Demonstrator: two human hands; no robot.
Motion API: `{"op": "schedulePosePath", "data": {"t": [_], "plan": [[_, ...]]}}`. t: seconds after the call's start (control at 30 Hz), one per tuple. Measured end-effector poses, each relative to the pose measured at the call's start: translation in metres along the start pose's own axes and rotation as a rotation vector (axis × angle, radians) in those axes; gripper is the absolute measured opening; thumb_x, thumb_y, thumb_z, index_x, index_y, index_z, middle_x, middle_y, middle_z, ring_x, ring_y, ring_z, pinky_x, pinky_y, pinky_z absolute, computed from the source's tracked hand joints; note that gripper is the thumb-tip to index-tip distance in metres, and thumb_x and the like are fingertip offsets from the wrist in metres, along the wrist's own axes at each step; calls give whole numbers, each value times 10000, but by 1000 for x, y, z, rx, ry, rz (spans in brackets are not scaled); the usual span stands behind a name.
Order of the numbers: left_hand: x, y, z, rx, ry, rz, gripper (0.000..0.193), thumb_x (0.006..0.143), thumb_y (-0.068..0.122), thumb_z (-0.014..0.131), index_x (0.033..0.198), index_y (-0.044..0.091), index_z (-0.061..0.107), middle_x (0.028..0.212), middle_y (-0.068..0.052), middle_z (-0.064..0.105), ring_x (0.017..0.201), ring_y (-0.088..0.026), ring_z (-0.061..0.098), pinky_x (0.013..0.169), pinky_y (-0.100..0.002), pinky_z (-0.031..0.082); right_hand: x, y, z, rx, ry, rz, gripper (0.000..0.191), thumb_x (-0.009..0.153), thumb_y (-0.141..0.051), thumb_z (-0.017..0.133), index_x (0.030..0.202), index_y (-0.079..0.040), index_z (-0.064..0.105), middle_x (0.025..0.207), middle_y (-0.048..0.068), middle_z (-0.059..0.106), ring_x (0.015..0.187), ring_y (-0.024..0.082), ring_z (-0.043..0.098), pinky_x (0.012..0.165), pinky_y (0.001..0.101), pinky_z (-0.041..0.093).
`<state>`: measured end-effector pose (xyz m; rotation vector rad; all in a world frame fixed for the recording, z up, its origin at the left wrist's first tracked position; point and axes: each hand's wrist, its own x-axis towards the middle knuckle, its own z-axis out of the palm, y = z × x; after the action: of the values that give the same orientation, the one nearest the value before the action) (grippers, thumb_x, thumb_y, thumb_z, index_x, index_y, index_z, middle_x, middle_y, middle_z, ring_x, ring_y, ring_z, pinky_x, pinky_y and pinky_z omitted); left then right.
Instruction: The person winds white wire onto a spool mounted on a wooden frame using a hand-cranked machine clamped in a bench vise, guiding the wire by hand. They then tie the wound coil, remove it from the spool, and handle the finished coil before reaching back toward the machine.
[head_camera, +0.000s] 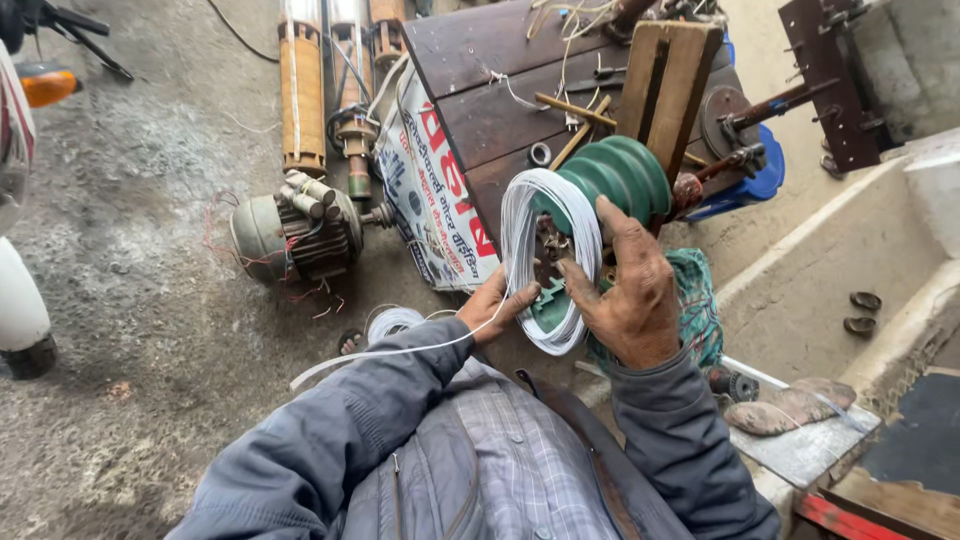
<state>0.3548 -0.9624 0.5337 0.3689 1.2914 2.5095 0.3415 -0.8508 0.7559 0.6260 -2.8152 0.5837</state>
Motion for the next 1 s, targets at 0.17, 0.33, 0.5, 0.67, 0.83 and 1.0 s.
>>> {"op": "schedulePosePath", "data": {"t": [0.17, 0.33, 0.5, 0.67, 0.83, 1.0], "plan": [[-13, -2, 1, -569, -159, -298, 445, 1040, 236, 668, 1421, 47, 538, 1148, -27, 630, 1066, -143, 612, 943, -327, 521, 2, -4, -3, 9, -60, 12, 686, 888, -164, 809, 1469, 29, 501, 1299, 257, 631, 1150, 390, 671, 981, 437, 547], [-31, -8, 10, -763, -195, -313, 577, 992, 148, 749, 1506, 84, 495, 1163, -21, 634, 1041, -136, 601, 867, -301, 492, -9, -7, 3, 152, -66, 30, 692, 961, -135, 747, 1554, 47, 441, 1422, 262, 602, 1251, 366, 665, 1044, 419, 541], [-36, -22, 18, -758, -129, -278, 672, 885, 86, 815, 1467, 72, 480, 1178, -40, 636, 1112, -175, 642, 975, -346, 548, -51, -15, 8, -113, 20, 69, 907, 825, -420, 800, 1505, 58, 438, 1387, 235, 601, 1293, 362, 588, 1124, 500, 440], [-39, -30, 26, -739, -133, -309, 758, 869, 120, 837, 1498, 99, 414, 1219, -73, 634, 1153, -194, 645, 1019, -371, 542, -88, -15, 22, -417, 49, 104, 992, 734, -493, 854, 1467, 47, 462, 1397, 239, 544, 1398, 409, 451, 1154, 592, 311], [-40, -30, 34, -843, -178, -306, 920, 867, 156, 862, 1603, 168, 309, 1227, -119, 593, 1163, -257, 599, 1016, -443, 503, -101, 1, 22, -241, 0, 128, 834, 823, -397, 805, 1444, 56, 481, 1401, 241, 540, 1483, 460, 380, 1216, 569, 340], [-34, -27, 36, -806, -244, -262, 965, 819, 218, 879, 1581, 90, 301, 1405, -92, 590, 1318, -224, 569, 1132, -424, 462, -103, 7, 17, -331, -90, 91, 752, 806, -393, 823, 1319, 86, 555, 1251, 245, 622, 1465, 482, 366, 1159, 606, 312]]}}
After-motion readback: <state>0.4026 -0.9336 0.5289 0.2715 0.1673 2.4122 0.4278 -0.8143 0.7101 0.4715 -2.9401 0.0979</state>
